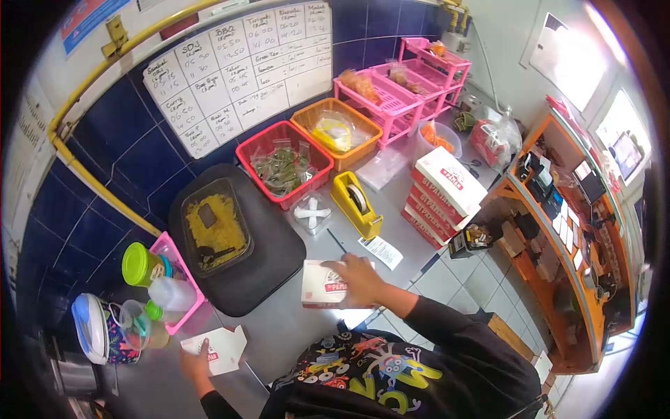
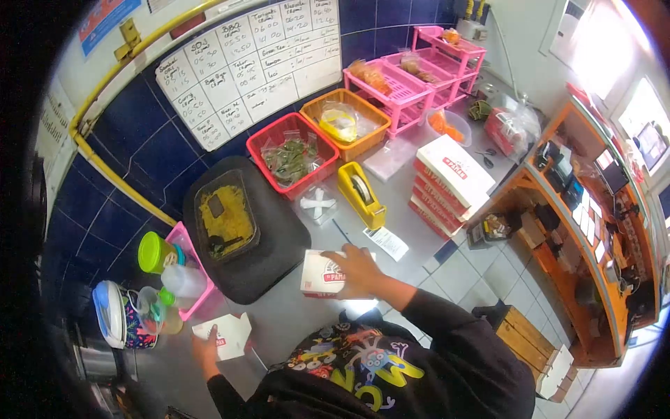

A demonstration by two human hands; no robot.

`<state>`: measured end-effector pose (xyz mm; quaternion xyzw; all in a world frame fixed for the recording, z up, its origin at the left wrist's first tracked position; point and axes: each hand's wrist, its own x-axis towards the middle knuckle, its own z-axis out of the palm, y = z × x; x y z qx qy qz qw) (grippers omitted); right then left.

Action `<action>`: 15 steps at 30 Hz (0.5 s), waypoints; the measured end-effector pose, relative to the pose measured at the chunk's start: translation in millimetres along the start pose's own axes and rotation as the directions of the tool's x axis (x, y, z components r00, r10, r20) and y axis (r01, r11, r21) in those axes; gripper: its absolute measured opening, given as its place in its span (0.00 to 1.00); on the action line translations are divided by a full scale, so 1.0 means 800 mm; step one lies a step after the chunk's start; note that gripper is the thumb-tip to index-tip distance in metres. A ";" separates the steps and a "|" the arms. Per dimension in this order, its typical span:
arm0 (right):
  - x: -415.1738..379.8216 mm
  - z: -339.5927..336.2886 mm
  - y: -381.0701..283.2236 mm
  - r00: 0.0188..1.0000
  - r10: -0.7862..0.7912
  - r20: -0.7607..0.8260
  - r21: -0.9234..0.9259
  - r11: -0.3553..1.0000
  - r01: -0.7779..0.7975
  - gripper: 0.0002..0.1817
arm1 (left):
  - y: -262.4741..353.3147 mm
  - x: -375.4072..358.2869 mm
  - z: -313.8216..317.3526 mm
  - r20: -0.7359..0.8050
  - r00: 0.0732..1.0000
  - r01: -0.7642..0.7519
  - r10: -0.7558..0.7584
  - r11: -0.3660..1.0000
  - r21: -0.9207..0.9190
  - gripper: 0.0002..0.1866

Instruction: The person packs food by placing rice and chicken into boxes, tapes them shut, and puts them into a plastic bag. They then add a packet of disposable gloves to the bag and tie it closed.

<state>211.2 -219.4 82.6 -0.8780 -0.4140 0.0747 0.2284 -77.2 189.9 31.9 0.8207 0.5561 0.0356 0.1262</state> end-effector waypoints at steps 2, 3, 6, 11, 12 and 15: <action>-0.014 -0.042 0.009 0.989 0.113 -0.099 0.114 0.988 -0.101 0.49 | 0.005 -0.018 0.013 0.012 0.999 0.037 -0.037 0.999 0.014 0.45; -0.023 -0.081 0.007 0.977 0.132 -0.166 0.131 0.985 -0.111 0.48 | 0.006 -0.029 0.024 -0.030 1.000 0.006 -0.007 1.000 -0.029 0.44; -0.039 -0.196 0.024 0.905 0.171 -0.389 -0.025 0.980 -0.196 0.49 | 0.034 -0.063 0.036 -0.060 0.998 -0.012 0.007 0.998 -0.067 0.42; -0.037 -0.328 0.065 0.626 0.488 -0.609 -0.011 0.783 -0.621 0.47 | 0.074 -0.100 0.053 -0.025 1.000 0.016 -0.017 1.000 -0.015 0.39; -0.033 -0.336 0.087 0.585 0.521 -0.622 -0.005 0.744 -0.668 0.47 | 0.080 -0.107 0.052 -0.029 0.999 0.016 -0.017 1.000 -0.017 0.39; -0.029 -0.326 0.153 0.612 0.575 -0.543 -0.056 0.702 -0.710 0.48 | 0.112 -0.132 0.044 -0.046 0.993 -0.115 0.111 0.987 -0.113 0.37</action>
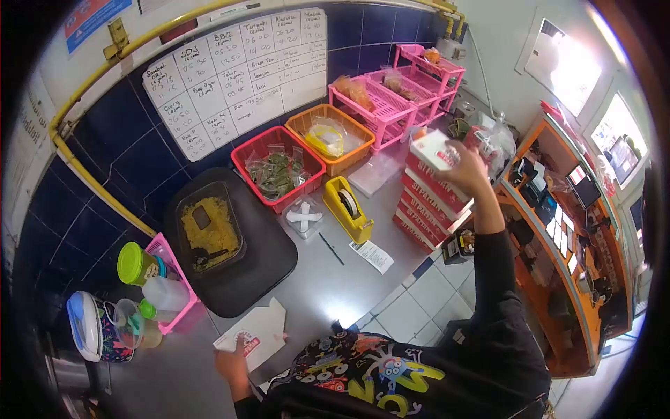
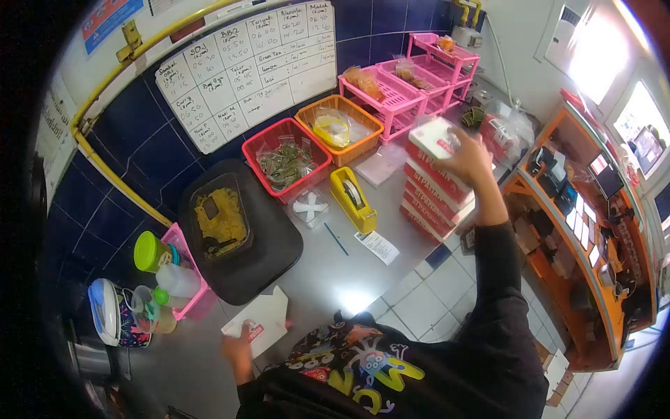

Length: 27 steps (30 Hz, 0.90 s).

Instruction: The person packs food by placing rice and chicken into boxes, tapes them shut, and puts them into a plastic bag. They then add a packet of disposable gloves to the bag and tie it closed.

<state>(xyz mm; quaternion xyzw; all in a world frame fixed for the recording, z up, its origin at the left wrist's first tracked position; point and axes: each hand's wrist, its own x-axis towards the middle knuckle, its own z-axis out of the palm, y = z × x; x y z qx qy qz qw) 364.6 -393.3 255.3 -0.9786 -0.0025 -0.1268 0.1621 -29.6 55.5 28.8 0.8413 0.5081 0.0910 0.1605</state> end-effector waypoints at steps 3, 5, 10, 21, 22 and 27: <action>0.001 0.002 0.001 0.994 0.065 0.086 -0.005 0.998 -0.064 0.51 | 0.020 -0.013 0.007 -0.034 0.999 -0.011 0.012 1.000 0.023 0.37; -0.003 0.002 0.003 0.996 0.081 0.033 -0.042 0.996 -0.080 0.52 | 0.023 -0.016 0.019 0.004 0.999 -0.039 0.039 0.999 0.017 0.37; -0.081 0.029 -0.084 0.869 -0.389 -0.305 0.063 0.903 0.426 0.38 | 0.057 -0.035 0.038 0.047 0.988 -0.143 0.146 0.988 -0.058 0.38; -0.315 0.314 -0.178 0.677 -0.433 0.595 0.535 0.842 0.069 0.35 | 0.074 -0.045 0.057 0.269 0.942 -0.092 0.200 0.927 -0.364 0.30; -0.299 0.308 -0.175 0.663 -0.464 0.588 0.588 0.808 0.045 0.33 | 0.076 -0.044 0.041 0.271 0.942 -0.093 0.199 0.929 -0.359 0.30; -0.230 0.288 -0.184 0.410 -0.470 0.782 0.561 0.817 -0.133 0.31 | 0.057 0.001 0.017 0.600 0.788 0.233 0.141 0.833 -0.502 0.30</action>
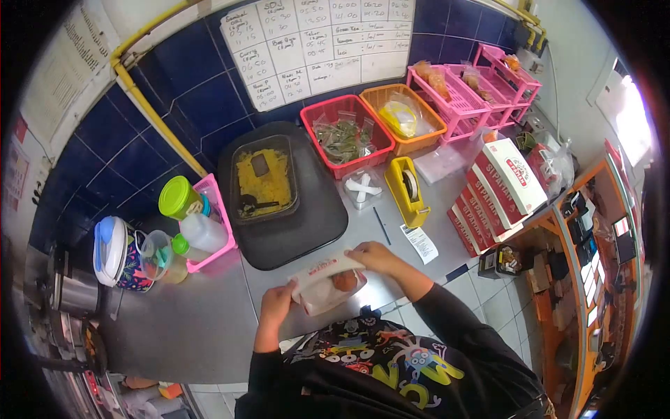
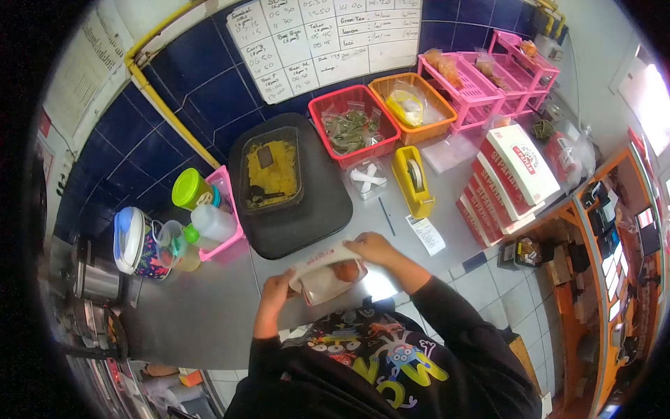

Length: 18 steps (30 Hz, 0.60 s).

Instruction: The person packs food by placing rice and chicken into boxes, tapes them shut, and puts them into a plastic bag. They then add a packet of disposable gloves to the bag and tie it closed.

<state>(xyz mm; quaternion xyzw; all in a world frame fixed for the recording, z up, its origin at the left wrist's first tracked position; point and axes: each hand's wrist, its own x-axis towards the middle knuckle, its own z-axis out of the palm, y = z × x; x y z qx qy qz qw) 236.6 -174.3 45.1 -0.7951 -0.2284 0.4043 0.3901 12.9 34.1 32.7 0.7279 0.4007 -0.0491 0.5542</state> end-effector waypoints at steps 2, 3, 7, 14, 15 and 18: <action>0.005 -0.013 -0.011 0.995 0.077 0.070 0.099 0.992 -0.084 0.32 | 0.032 -0.011 -0.005 0.013 1.000 0.017 -0.014 0.977 -0.211 0.30; 0.007 -0.016 -0.013 0.980 0.149 0.135 0.191 0.966 -0.174 0.33 | 0.032 -0.006 -0.005 0.001 0.998 0.067 -0.070 0.957 -0.283 0.30; 0.020 -0.002 0.015 0.986 0.112 0.123 0.176 0.976 -0.132 0.34 | -0.001 0.014 0.006 -0.032 0.996 0.074 -0.088 0.951 -0.300 0.28; 0.019 0.025 0.038 0.996 -0.053 -0.066 -0.234 0.972 0.036 0.30 | -0.013 0.003 0.038 -0.156 0.961 -0.179 0.227 0.945 0.274 0.23; 0.019 0.025 0.038 0.998 -0.018 -0.052 -0.212 0.977 0.007 0.30 | -0.012 0.001 0.042 -0.175 0.951 -0.212 0.257 0.948 0.238 0.23; 0.021 0.023 0.027 0.995 0.086 -0.043 0.101 0.992 -0.082 0.29 | -0.013 0.007 0.042 -0.219 0.919 -0.260 0.327 0.923 0.283 0.24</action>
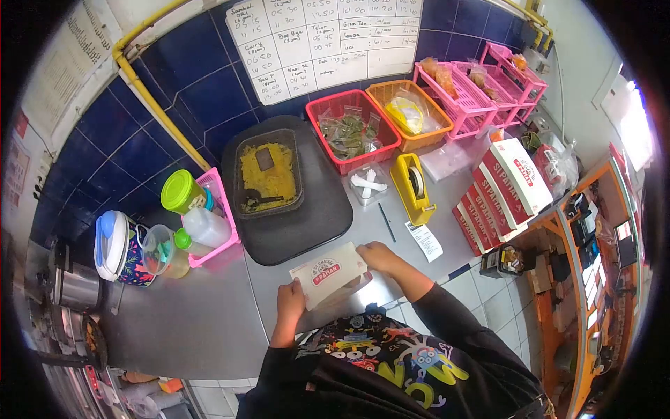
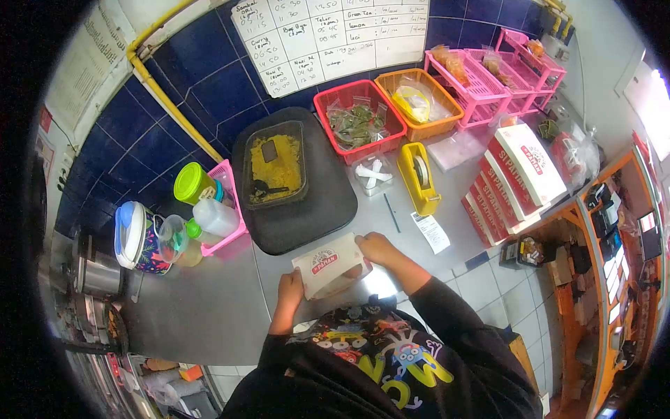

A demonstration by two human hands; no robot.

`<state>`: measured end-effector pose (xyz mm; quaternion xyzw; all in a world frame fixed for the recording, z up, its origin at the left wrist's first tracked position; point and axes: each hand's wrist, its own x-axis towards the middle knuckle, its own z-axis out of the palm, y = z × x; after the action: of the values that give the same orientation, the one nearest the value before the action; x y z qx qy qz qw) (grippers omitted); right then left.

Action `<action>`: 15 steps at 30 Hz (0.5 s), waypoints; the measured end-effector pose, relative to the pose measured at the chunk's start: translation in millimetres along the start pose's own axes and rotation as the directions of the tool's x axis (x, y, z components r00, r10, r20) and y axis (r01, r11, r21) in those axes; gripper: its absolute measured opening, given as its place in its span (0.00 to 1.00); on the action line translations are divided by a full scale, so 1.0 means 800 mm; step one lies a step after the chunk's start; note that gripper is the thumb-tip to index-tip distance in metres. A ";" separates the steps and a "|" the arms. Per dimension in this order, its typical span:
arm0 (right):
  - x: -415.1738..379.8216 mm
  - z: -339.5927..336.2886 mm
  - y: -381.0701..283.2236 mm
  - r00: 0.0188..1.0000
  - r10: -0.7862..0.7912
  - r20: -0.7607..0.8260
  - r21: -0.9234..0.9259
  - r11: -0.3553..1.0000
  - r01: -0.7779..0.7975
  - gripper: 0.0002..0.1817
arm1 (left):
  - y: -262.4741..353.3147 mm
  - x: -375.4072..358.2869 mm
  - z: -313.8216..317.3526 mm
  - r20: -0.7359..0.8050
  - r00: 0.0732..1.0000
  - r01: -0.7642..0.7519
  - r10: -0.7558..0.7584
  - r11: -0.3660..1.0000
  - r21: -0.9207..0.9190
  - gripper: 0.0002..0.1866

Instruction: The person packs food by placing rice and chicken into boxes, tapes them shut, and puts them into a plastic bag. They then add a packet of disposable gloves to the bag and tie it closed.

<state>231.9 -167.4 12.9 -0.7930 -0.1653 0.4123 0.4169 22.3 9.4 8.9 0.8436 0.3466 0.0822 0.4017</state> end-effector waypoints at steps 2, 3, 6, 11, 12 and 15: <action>-0.004 -0.005 -0.015 1.000 0.021 0.009 -0.053 0.998 -0.021 0.29 | -0.001 0.001 0.000 -0.035 0.999 -0.037 0.040 0.996 0.076 0.24; -0.007 -0.006 -0.021 0.999 0.039 0.019 -0.105 0.994 -0.037 0.28 | 0.019 0.000 -0.010 0.010 0.998 0.060 -0.060 0.998 0.020 0.24; 0.006 -0.002 -0.010 0.999 0.031 -0.019 -0.131 0.991 -0.033 0.29 | 0.017 0.007 -0.010 0.068 0.985 0.165 -0.161 0.984 -0.068 0.24; 0.019 -0.012 -0.015 0.992 0.113 0.059 0.102 0.988 -0.119 0.28 | 0.016 0.021 -0.029 0.100 0.971 0.231 -0.217 0.961 -0.150 0.25; 0.026 -0.014 -0.012 0.987 0.137 0.083 0.082 0.986 -0.144 0.28 | 0.023 0.022 -0.037 0.103 0.976 0.202 -0.191 0.973 -0.112 0.26; 0.040 -0.015 -0.008 0.994 0.101 0.036 0.030 0.994 -0.102 0.26 | 0.051 0.019 -0.057 0.123 0.973 0.201 -0.193 0.978 -0.052 0.29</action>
<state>261.3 -150.8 5.5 -0.7865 -0.1251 0.4491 0.4050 35.6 29.5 66.6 0.7953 0.4014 0.0031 0.4543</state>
